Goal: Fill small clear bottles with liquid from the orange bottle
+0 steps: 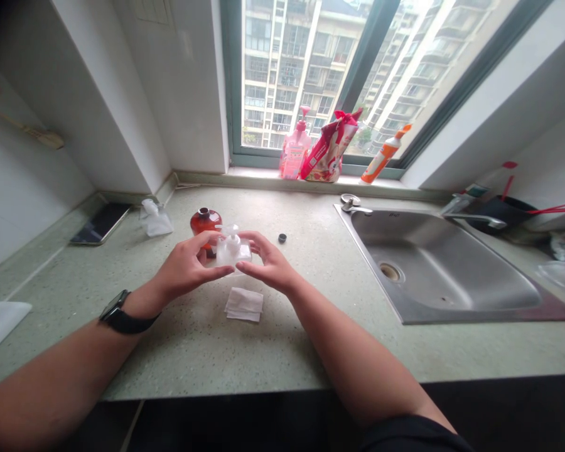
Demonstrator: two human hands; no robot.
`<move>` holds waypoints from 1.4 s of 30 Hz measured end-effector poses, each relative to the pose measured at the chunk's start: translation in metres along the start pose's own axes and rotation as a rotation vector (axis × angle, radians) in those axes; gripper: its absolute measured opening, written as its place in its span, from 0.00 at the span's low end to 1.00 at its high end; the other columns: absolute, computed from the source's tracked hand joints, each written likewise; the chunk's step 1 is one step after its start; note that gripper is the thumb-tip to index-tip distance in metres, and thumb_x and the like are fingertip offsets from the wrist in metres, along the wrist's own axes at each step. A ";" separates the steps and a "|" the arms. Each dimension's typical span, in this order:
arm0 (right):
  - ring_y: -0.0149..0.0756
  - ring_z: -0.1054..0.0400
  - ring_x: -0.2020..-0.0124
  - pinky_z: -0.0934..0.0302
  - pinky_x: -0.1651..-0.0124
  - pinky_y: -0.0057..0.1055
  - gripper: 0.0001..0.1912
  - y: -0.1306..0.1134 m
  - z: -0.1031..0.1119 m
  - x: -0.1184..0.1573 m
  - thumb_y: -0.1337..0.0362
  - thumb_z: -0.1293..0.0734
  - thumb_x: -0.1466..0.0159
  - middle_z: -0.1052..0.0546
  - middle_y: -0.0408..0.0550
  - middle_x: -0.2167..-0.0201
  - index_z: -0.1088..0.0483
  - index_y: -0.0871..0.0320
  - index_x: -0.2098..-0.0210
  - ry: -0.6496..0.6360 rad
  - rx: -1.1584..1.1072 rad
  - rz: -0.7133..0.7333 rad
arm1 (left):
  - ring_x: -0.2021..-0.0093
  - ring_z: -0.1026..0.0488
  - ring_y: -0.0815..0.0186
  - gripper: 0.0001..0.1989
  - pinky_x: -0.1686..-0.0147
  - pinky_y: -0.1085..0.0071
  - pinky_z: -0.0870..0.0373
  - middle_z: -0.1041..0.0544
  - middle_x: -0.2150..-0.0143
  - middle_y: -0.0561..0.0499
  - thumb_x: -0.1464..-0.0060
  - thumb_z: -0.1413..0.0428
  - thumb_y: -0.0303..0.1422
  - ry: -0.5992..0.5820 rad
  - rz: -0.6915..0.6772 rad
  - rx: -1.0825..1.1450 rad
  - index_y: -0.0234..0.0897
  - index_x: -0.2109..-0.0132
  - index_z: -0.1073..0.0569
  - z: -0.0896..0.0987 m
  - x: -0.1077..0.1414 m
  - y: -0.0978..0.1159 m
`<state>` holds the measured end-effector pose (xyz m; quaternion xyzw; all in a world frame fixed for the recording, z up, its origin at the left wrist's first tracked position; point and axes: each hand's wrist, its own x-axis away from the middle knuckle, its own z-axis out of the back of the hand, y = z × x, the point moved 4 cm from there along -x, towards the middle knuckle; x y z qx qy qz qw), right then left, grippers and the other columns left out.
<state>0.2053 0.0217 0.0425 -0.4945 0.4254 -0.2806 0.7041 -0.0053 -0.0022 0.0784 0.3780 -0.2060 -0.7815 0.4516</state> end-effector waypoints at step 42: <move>0.52 0.32 0.32 0.38 0.28 0.58 0.30 0.001 0.003 -0.004 0.45 0.18 0.43 0.25 0.52 0.37 0.20 0.44 0.43 0.150 0.049 -0.002 | 0.52 0.14 0.52 0.37 0.50 0.60 0.19 0.14 0.47 0.44 0.47 0.31 0.59 -0.018 -0.085 -0.191 0.42 0.39 0.22 -0.016 0.007 -0.004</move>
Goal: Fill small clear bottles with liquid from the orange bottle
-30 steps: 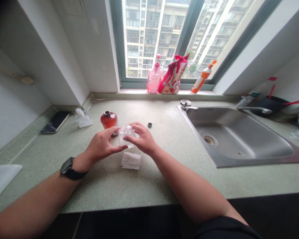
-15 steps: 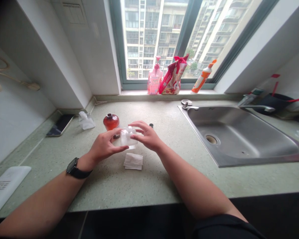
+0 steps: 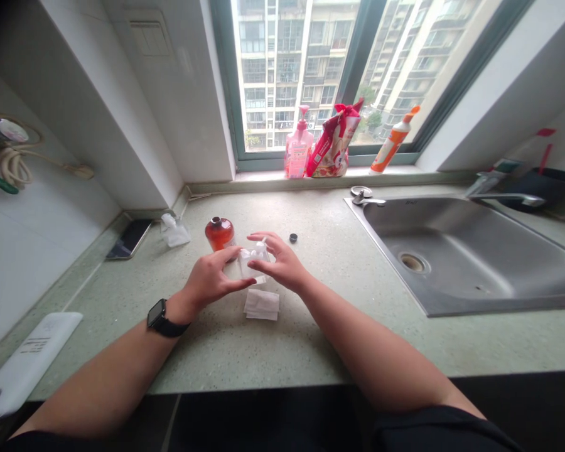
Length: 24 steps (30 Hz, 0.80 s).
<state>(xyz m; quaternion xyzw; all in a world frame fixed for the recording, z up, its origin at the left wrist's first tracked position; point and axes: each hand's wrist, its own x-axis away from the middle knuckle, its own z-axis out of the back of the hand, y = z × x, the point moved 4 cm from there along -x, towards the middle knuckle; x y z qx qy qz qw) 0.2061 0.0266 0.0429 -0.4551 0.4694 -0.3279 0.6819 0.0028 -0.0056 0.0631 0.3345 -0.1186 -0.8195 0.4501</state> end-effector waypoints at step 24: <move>0.47 0.30 0.36 0.37 0.28 0.55 0.16 -0.005 0.013 -0.002 0.48 0.20 0.39 0.23 0.48 0.44 0.20 0.47 0.56 0.070 -0.068 0.071 | 0.56 0.14 0.54 0.37 0.54 0.63 0.19 0.13 0.50 0.44 0.46 0.31 0.60 0.096 -0.013 -0.044 0.38 0.40 0.22 0.005 0.000 0.000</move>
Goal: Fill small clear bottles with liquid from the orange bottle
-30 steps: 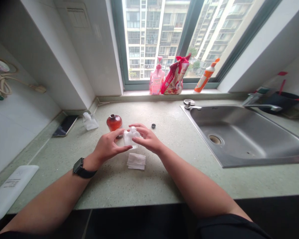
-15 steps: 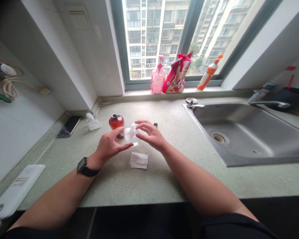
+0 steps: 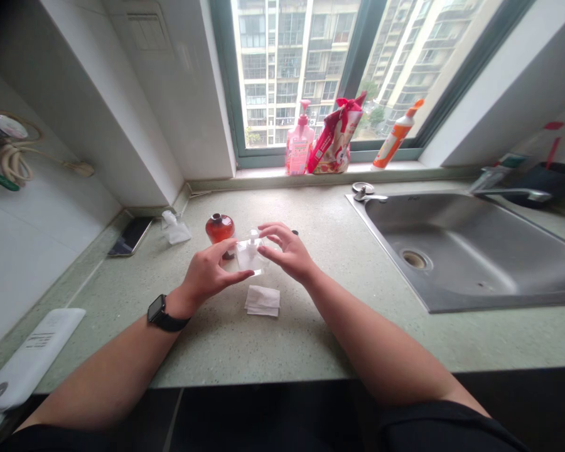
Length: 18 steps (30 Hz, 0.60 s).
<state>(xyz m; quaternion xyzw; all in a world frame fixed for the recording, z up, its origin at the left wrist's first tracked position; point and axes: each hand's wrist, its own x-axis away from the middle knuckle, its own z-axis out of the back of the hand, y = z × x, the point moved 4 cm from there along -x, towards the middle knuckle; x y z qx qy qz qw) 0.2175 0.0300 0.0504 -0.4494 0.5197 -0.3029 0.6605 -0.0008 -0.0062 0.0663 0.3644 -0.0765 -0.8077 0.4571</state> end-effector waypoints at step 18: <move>0.37 0.26 0.57 0.27 0.50 0.38 0.19 -0.022 0.012 -0.001 0.50 0.18 0.40 0.22 0.46 0.57 0.15 0.49 0.52 0.044 -0.058 -0.025 | 0.51 0.15 0.52 0.38 0.51 0.59 0.18 0.14 0.45 0.42 0.47 0.31 0.60 -0.051 -0.032 -0.052 0.38 0.40 0.22 -0.008 0.001 -0.005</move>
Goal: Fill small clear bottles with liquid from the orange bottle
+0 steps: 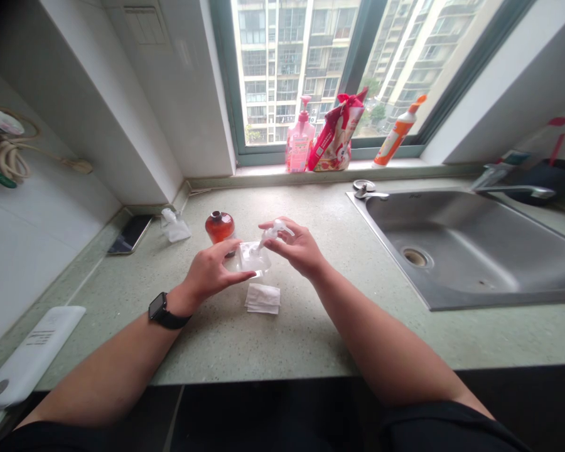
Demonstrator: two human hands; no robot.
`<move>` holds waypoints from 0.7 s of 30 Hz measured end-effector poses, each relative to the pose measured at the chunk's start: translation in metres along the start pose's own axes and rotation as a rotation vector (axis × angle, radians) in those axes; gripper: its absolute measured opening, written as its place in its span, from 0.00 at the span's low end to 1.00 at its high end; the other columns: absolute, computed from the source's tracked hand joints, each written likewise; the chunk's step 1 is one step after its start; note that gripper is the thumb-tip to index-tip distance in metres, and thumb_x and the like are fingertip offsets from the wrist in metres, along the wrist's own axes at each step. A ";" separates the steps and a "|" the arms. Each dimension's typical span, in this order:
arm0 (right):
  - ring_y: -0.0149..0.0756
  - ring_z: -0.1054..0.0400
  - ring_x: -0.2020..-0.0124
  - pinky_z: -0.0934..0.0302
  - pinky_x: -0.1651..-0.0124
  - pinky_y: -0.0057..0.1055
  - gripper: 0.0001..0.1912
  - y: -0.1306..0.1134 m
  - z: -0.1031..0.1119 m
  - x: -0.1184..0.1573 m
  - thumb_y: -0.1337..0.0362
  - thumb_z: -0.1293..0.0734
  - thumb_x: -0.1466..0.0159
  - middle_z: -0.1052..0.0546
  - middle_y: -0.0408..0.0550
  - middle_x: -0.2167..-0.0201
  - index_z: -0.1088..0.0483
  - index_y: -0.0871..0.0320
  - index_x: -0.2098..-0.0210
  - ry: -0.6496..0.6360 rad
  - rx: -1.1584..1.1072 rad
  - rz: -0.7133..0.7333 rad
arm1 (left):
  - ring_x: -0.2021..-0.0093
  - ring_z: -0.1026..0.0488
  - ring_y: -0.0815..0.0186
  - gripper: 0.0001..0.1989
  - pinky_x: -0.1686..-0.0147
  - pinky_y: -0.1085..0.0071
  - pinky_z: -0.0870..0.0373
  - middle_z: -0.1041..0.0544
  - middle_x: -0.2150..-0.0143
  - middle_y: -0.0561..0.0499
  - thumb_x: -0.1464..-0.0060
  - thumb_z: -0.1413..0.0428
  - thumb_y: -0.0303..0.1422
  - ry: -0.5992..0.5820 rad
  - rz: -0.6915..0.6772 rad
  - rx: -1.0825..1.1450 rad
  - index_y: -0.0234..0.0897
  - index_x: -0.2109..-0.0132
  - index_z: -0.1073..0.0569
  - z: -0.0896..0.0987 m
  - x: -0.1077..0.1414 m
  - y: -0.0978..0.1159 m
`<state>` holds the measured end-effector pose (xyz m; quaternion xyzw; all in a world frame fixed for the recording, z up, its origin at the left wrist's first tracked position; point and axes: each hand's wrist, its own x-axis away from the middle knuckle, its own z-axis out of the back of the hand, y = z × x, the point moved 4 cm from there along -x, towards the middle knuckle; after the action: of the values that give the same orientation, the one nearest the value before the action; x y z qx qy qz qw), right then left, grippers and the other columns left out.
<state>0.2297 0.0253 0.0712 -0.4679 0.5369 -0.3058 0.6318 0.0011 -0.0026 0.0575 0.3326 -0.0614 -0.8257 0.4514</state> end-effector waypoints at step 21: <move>0.46 0.22 0.54 0.30 0.44 0.48 0.25 -0.011 0.058 -0.015 0.45 0.17 0.46 0.15 0.50 0.57 0.15 0.52 0.55 -0.172 0.410 -0.071 | 0.55 0.15 0.54 0.36 0.56 0.61 0.18 0.14 0.48 0.42 0.45 0.31 0.58 0.010 0.040 0.003 0.38 0.40 0.22 0.006 -0.001 0.000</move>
<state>0.2837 0.0500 0.0867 -0.3726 0.3906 -0.3898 0.7461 -0.0021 -0.0033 0.0630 0.3364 -0.0670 -0.8148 0.4674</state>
